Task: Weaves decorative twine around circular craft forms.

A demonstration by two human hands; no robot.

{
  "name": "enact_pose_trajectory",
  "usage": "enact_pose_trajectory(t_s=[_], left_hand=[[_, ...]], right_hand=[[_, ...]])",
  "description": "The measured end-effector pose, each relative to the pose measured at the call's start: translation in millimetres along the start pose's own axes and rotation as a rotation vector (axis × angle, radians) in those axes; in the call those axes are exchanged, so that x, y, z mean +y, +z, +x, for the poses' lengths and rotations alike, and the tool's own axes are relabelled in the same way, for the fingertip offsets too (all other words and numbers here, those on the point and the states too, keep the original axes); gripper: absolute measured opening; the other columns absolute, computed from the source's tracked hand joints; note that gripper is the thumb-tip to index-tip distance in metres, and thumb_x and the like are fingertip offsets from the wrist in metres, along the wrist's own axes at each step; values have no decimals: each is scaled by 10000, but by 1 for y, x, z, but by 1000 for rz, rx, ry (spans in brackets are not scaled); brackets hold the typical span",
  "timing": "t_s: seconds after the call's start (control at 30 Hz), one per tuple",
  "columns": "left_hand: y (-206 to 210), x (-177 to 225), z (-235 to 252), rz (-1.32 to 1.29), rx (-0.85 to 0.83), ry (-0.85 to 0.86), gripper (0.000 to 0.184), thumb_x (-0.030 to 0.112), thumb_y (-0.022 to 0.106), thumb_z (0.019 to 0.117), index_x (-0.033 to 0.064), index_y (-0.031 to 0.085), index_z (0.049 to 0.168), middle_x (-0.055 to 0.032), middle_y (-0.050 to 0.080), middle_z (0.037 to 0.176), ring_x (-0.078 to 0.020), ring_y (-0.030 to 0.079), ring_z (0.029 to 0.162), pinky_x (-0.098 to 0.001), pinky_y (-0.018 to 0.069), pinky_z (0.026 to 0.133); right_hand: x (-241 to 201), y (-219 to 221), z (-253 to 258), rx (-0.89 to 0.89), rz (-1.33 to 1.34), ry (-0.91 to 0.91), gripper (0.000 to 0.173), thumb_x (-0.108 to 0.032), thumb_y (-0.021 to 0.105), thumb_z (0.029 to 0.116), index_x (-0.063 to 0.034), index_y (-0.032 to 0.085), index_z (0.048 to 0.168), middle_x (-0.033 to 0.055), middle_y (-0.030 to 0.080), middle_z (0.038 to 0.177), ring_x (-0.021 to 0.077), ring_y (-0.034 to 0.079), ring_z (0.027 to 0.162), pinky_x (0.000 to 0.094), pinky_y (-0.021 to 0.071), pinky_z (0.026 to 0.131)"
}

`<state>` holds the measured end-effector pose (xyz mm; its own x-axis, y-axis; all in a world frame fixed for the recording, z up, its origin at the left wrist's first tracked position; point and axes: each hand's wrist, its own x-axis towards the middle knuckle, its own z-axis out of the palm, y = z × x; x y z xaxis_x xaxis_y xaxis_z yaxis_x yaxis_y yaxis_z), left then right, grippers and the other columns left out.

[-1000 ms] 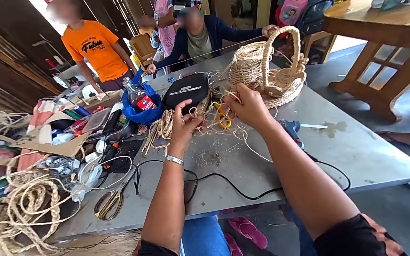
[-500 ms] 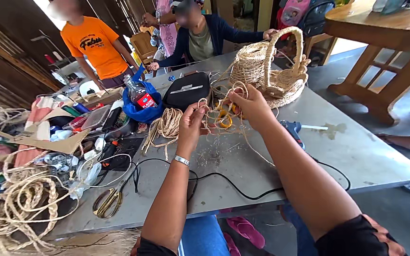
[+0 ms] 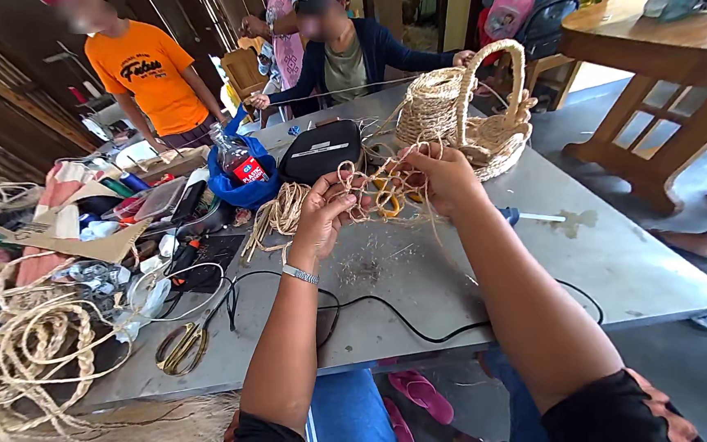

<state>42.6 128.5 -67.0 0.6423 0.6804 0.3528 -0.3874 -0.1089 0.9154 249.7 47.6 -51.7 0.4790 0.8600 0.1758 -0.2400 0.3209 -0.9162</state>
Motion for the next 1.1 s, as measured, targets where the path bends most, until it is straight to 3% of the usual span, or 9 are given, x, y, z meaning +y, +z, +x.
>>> enact_pose_trajectory(t_s=[0.23,0.37,0.47,0.57,0.6,0.7,0.83,0.93,1.1], left_hand=[[-1,-2,1,-21,136,70,275,-34,512,1019,79,609,1249,-101,694,1200,-192,730,933,-325,617,819],[-1,-7,1,183,211,153,337,1,587,1003,76,530,1327,-94,705,1090,-195,728,908,-344,615,828],[-1,-12,1,355,223,270,296,54,629,999,114,420,1200,-51,698,1034,-179,735,876,-350,624,796],[0,-12,1,348,161,305,80,71,531,1046,95,556,1119,-48,643,1077,-187,710,913,-382,628,816],[0,-11,1,325,151,292,131,76,495,1058,83,622,1091,-46,670,1089,-182,709,921,-382,622,820],[3,-7,-2,250,102,226,280,83,412,1073,51,637,1236,-74,640,1272,-203,703,1013,-408,607,888],[7,-5,-2,355,34,188,549,14,619,962,144,475,1476,-67,438,1504,-188,701,959,-380,635,809],[4,-5,-1,564,36,217,592,-25,657,937,174,520,1477,-79,432,1523,-172,689,849,-332,624,682],[-2,-14,3,930,84,225,619,-23,663,936,187,510,1499,-130,420,1548,-205,699,810,-372,624,680]], right_hand=[[3,3,0,78,44,-41,115,-119,541,1065,-13,565,1103,97,728,868,172,717,675,298,612,607],[3,5,-1,74,52,-38,141,-122,538,1067,-2,574,1132,109,736,884,181,720,681,303,614,620],[2,6,-1,86,46,-47,123,-112,538,1064,-6,567,1119,106,733,885,181,719,668,306,617,607],[4,5,0,88,40,-69,126,-116,550,1060,-5,571,1116,103,729,888,178,711,665,307,613,604],[4,5,-2,83,38,-76,126,-119,544,1062,-7,568,1114,98,729,890,176,714,671,306,615,607],[4,8,-4,75,45,-75,127,-135,525,1074,-19,557,1114,96,739,892,168,719,687,296,605,613],[5,8,-3,68,16,-78,159,-172,494,1092,-33,563,1127,75,755,906,170,737,711,317,626,640],[3,3,-1,87,35,-84,167,-186,494,1094,-34,560,1116,88,754,903,188,738,685,329,629,604],[4,7,-3,70,-40,-44,186,-181,506,1089,-21,568,1159,102,758,922,193,740,692,326,623,603]])
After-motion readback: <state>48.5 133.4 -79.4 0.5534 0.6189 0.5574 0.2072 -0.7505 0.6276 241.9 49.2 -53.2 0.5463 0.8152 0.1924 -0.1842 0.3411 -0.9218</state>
